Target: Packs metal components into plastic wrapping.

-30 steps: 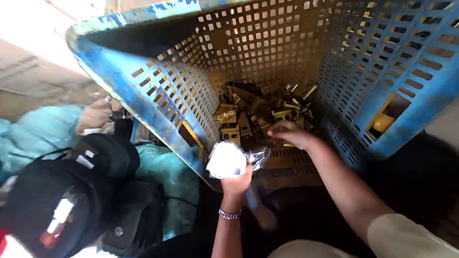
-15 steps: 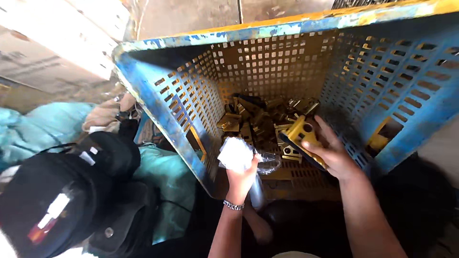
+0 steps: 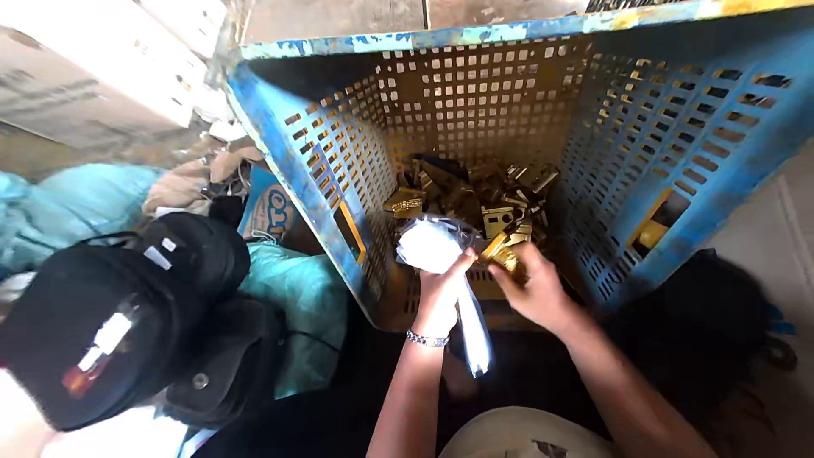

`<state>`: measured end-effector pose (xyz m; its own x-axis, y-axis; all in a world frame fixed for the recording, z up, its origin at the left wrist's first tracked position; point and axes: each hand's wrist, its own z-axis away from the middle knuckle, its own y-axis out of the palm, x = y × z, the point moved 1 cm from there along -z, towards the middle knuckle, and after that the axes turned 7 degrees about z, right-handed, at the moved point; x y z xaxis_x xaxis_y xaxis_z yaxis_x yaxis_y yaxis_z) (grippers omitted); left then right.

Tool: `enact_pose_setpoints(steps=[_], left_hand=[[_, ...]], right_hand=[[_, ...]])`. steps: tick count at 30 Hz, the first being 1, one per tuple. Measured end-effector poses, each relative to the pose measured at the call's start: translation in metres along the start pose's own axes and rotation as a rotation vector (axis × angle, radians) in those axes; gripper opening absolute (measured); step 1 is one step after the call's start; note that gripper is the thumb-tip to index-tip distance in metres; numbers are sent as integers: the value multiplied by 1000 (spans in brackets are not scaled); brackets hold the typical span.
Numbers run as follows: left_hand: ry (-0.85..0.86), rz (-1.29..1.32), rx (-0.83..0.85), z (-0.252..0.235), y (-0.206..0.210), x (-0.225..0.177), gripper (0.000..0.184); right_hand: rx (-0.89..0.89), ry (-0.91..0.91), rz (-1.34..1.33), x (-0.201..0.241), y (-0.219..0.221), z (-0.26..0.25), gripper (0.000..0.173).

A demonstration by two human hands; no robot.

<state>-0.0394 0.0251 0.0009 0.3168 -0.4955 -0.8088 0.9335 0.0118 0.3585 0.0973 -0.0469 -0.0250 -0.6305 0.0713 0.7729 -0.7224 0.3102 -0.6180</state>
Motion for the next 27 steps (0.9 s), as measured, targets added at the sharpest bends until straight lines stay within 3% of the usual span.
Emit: enact_pose_setpoints(steps=[3,4,8,11,14,18,21,23,24,26,27], left_hand=[[76,-122,13,13,1,5,36],[124,-239,34,18,0,11,47],[422,-610,54,20,-9,35,55],[566,-651,-23,1,-22,35,78],[491,-390,-100,-5,-21,29,73],[520,-430,150,34,6,43,62],[471,-283,221,34,3,33,45],[303,-174,156,23,-13,13,31],[246,-143,140,17,-22,6,27],[218,-210,127,12,-32,0,35],[238,-296,124,12,-31,2,48]], right_hand=[[331,106,241,8,12,1,43],[371,164,195,5,14,-1,50],[404,330,-195,-8,18,-9,75],[467,510,-568,0,1,-4,68],[228,505,-651,1,-5,2,48],[72,387,-401,-6,9,-1,55],[158,400,-438,-6,-27,2,37],[83,155,-658,-21,-76,20,20],[23,-31,-883,-32,-100,28,21],[-92,-320,-1326,-27,-133,28,43],[-101,-364,-1295,-18,-142,19,50]])
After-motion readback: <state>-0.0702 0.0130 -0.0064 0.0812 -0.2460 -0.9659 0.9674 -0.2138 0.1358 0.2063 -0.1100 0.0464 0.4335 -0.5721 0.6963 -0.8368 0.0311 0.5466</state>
